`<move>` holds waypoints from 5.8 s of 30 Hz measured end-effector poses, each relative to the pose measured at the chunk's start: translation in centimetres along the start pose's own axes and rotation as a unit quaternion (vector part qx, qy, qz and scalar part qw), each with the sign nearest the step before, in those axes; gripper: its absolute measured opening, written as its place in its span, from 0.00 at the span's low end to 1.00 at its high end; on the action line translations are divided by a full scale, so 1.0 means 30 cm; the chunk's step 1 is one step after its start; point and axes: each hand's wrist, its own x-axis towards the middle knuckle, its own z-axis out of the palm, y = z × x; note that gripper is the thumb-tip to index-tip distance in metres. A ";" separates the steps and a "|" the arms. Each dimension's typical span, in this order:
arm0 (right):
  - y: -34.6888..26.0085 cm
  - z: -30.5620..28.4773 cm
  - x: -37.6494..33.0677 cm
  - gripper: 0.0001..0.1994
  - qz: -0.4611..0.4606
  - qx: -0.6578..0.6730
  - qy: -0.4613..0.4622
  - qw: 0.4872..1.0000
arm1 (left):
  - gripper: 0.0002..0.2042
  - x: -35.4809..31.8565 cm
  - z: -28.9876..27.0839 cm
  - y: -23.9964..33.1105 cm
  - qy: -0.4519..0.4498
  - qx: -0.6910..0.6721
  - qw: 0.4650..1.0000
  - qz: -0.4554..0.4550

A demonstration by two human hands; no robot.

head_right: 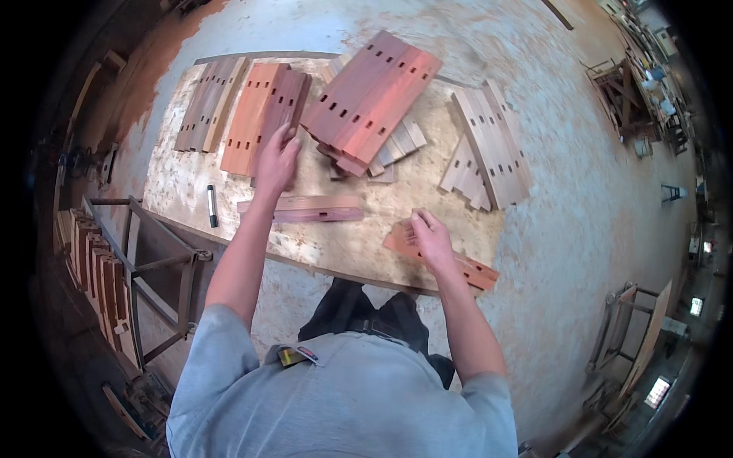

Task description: The person walks through a workshop and picks up a stack of wooden planks with rectangular cutouts. They move to a workbench and begin sorting the planks by color and size, creating separate piles of light and dark wood. The person repeatedly picks up individual planks or small stacks, inspects them, and places them into organized groups on the table.

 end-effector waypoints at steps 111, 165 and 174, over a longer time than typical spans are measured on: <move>-0.031 0.120 -0.216 0.27 -0.008 0.082 0.003 0.997 | 0.36 -0.364 0.070 0.109 -0.325 -0.310 0.855 -0.260; 1.099 -0.382 -2.459 0.31 -0.166 0.493 0.726 0.450 | 0.32 -2.817 1.179 0.990 -0.952 0.145 0.266 -0.046; 1.568 -0.595 -3.054 0.34 -0.130 0.499 0.745 0.423 | 0.31 -3.683 1.247 1.023 -0.964 0.147 0.219 -0.040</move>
